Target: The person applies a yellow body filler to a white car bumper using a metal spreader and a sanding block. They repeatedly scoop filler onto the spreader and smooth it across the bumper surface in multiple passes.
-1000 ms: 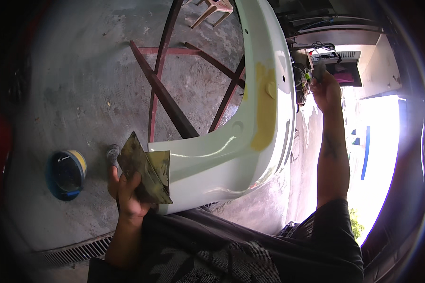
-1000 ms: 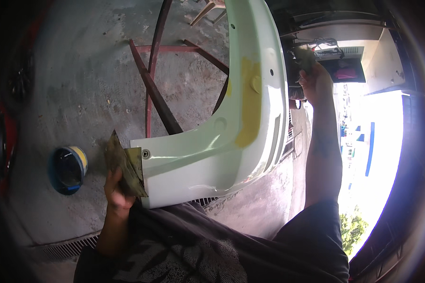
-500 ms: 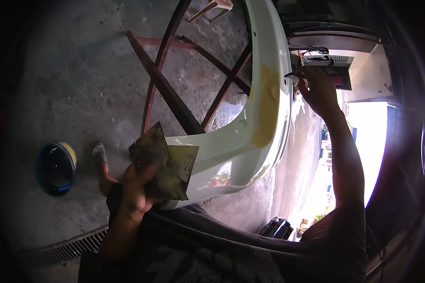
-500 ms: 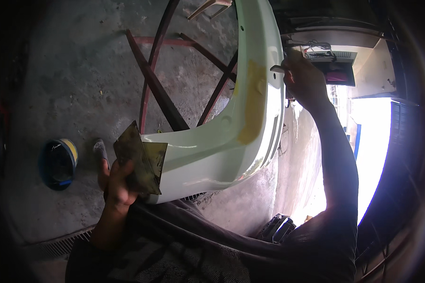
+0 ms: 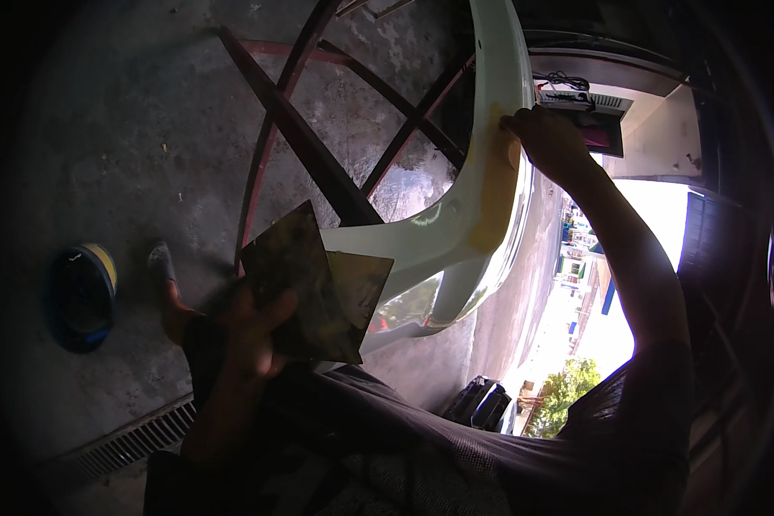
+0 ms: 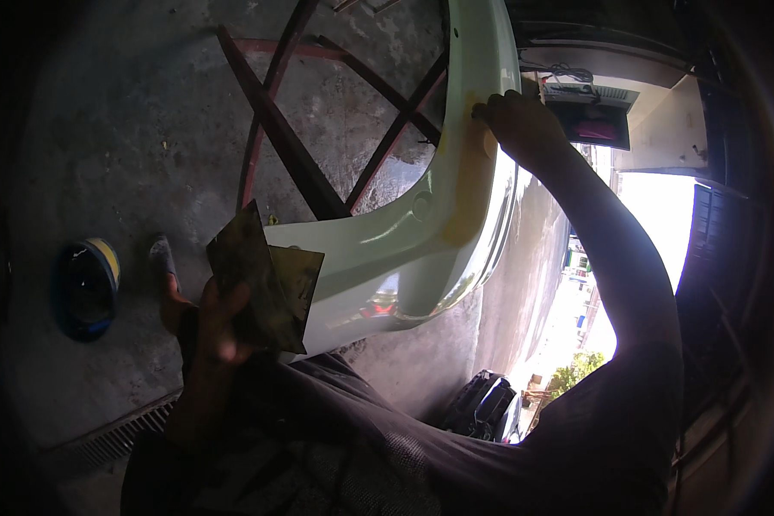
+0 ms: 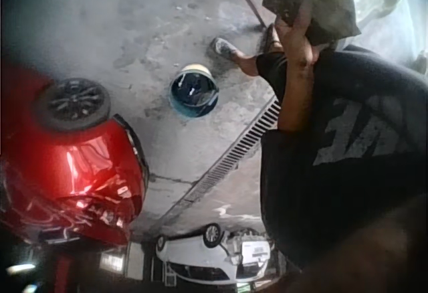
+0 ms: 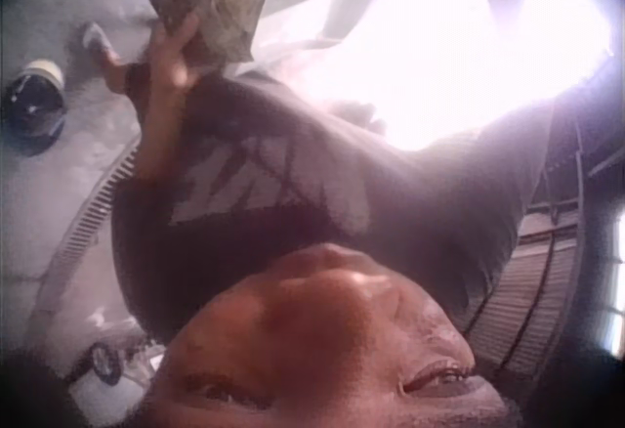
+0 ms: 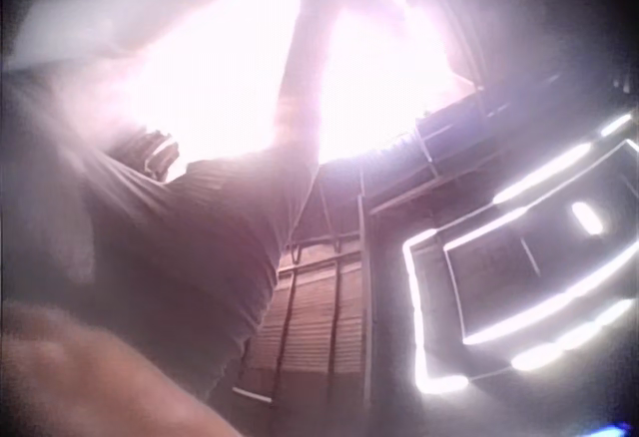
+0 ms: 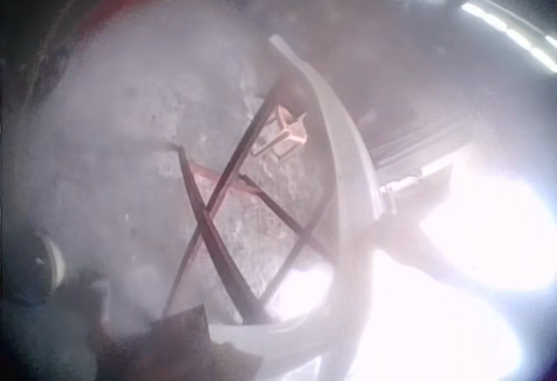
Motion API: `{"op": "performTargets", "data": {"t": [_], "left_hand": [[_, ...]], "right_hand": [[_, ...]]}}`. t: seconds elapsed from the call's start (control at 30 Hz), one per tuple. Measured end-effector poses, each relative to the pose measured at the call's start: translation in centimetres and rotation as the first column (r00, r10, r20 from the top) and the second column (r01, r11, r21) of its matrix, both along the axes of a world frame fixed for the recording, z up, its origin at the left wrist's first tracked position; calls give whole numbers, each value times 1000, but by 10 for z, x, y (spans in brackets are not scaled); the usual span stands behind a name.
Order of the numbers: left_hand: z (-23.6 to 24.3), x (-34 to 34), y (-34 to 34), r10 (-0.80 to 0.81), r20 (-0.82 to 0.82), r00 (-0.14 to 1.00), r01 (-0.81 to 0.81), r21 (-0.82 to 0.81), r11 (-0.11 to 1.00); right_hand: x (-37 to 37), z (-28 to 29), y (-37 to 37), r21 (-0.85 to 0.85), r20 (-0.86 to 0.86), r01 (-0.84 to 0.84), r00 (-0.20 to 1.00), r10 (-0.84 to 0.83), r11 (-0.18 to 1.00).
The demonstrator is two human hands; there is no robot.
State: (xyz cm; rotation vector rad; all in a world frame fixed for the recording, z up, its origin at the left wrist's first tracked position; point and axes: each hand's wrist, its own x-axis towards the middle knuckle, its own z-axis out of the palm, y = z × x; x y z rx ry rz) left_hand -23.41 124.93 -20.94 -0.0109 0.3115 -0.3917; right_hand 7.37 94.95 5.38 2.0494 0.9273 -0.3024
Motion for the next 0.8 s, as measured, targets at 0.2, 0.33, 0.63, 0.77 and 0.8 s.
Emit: {"op": "performTargets", "data": {"t": [0.2,0.33,0.63,0.77,0.8], "left_hand": [[0,-1,-2,7,-19,1000,-6,9,1000],[-1,1,-4,0,-17,1000,0,-24,1000],[-2,1,-3,1,4,1000,-1,-38,999],[-6,3,-1,-49,-16,999,48,-45,998],[-8,3,-1,-62,-25,998,60,-41,997]], "right_hand": [[-19,-7,-5,63,39,29,999,-32,998],[-25,-12,-6,86,42,70,996,-74,994],[-61,-15,-13,78,11,74,997,-75,994],[-82,-12,2,-16,-1,222,975,-222,975],[-84,-9,7,-32,-21,270,962,-271,962]]}}
